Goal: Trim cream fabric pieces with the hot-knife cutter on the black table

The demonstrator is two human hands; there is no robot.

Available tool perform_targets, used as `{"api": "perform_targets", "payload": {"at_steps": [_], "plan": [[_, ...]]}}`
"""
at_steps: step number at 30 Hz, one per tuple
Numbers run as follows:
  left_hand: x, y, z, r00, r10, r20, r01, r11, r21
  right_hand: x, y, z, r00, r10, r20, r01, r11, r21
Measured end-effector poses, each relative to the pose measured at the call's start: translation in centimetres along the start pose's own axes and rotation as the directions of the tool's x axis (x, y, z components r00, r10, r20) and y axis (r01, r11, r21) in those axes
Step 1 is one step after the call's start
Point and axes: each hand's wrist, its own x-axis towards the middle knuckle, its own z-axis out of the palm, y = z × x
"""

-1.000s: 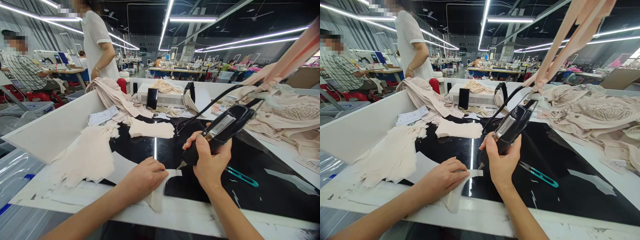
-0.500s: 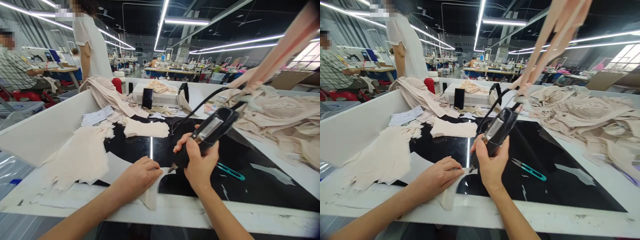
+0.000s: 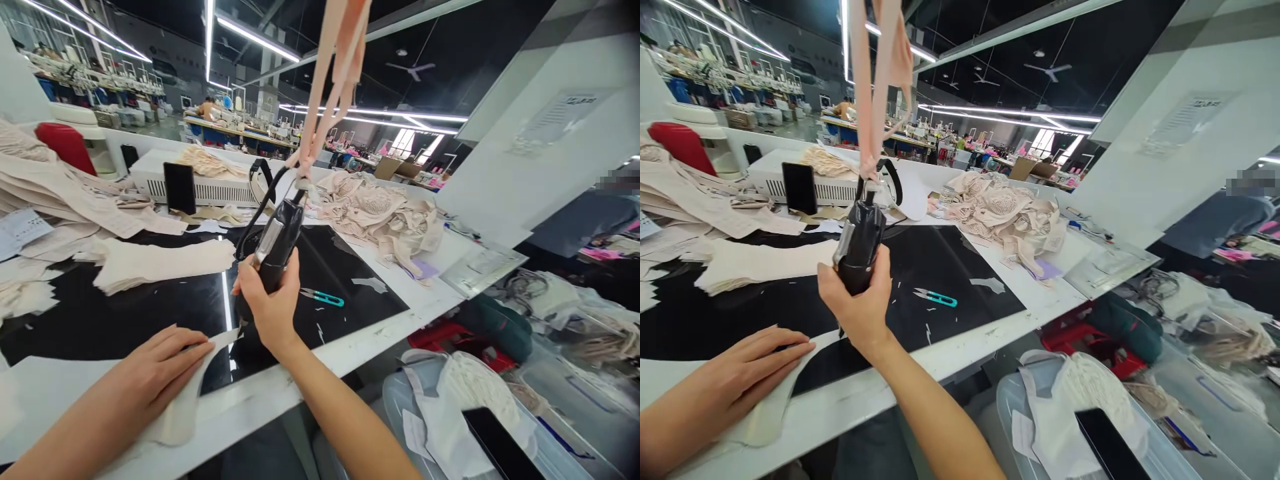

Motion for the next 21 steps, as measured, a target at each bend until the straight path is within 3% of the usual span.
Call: {"api": "perform_targets", "payload": {"at_steps": [3,7,14,21], "plan": [[0.2,0.5,-0.1,0.999,-0.042,0.006,0.042,0.999,0.015,0.0,0.0,0.0,1.0,-0.002,0.003,0.002,1.0,-0.007],[1.1,2.6,-1.0,0.969,-0.243,0.036,0.243,0.97,0.012,-0.2,-0.1,-0.6,0.997,-0.061,-0.046,0.056,0.994,-0.09],[2.2,5.8,-1.1,0.917,-0.398,0.022,0.396,0.916,0.058,-0.1,0.1,-1.6,0.99,-0.131,-0.045,0.13,0.991,-0.026],[2.5,6.7,-0.8,0.866,-0.49,0.099,0.489,0.872,0.035,-0.1,0.2,-2.1,0.991,-0.134,-0.029,0.133,0.99,-0.037]]}}
